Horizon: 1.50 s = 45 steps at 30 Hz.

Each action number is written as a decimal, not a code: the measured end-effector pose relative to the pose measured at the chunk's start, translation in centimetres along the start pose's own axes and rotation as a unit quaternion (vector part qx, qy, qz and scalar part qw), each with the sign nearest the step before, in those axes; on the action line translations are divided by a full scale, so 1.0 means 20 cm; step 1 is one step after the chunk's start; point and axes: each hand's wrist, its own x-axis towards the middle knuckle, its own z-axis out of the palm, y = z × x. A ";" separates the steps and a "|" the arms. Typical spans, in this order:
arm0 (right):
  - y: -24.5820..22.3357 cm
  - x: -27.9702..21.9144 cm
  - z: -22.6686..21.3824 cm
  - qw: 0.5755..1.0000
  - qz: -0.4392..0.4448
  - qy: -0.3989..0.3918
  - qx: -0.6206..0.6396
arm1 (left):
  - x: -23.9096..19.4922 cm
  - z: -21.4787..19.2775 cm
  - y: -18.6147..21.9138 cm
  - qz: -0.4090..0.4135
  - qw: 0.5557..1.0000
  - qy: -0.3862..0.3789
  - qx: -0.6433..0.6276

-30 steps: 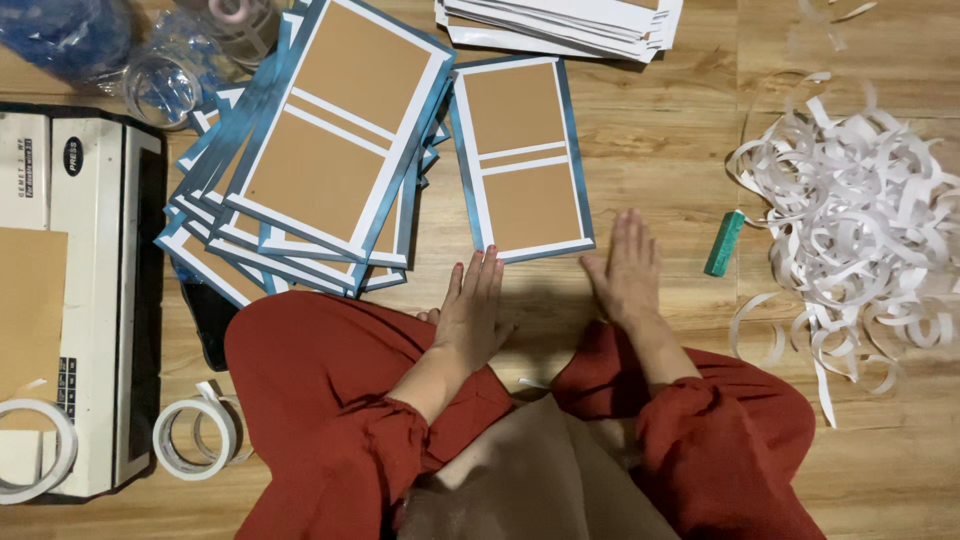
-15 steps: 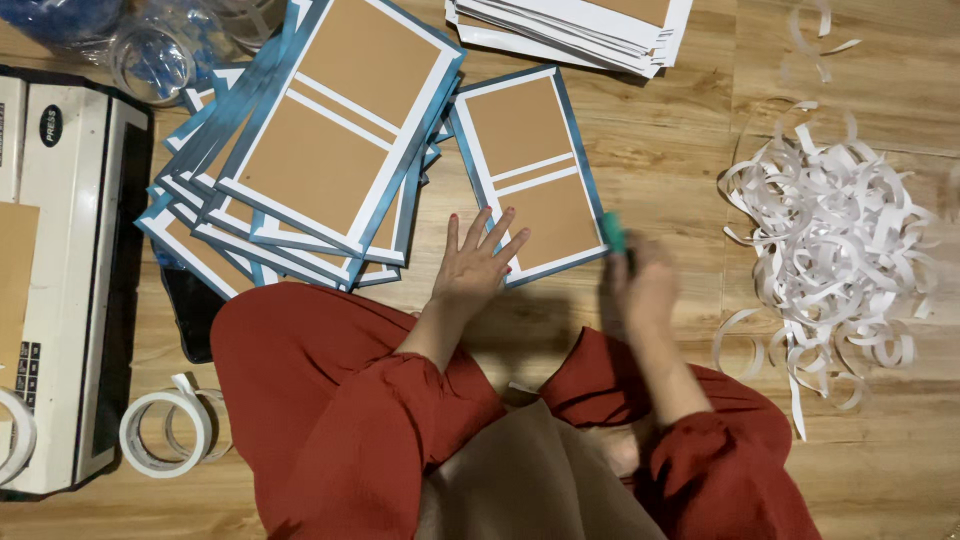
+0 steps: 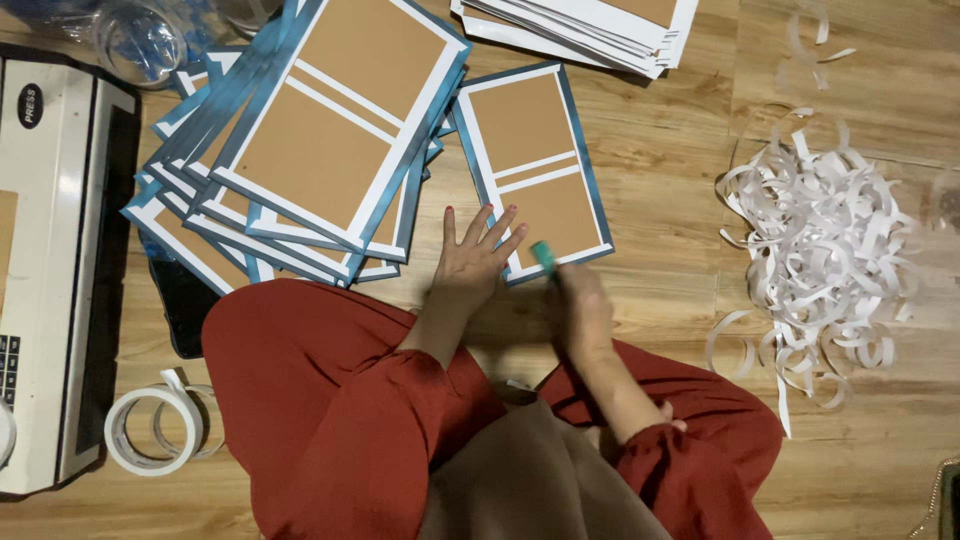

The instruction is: The person is assembling cardboard frames by applying white tape to the edges of rectangular cardboard pieces. They use a green tool to smooth the tape and ensure it adheres properly. The person works on multiple frames, stacking completed ones aside.

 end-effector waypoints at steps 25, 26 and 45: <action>0.35 0.02 -0.27 0.984 0.070 -0.102 -0.124 | -0.05 -0.21 0.13 -0.194 0.945 -0.028 -0.261; 0.39 0.07 -0.25 0.987 0.064 -0.028 -0.142 | -0.04 -0.18 0.14 -0.271 0.897 -0.002 -0.350; 0.41 0.22 0.11 0.891 0.157 -0.021 0.425 | 0.03 -0.78 0.09 -0.297 0.821 0.169 -0.457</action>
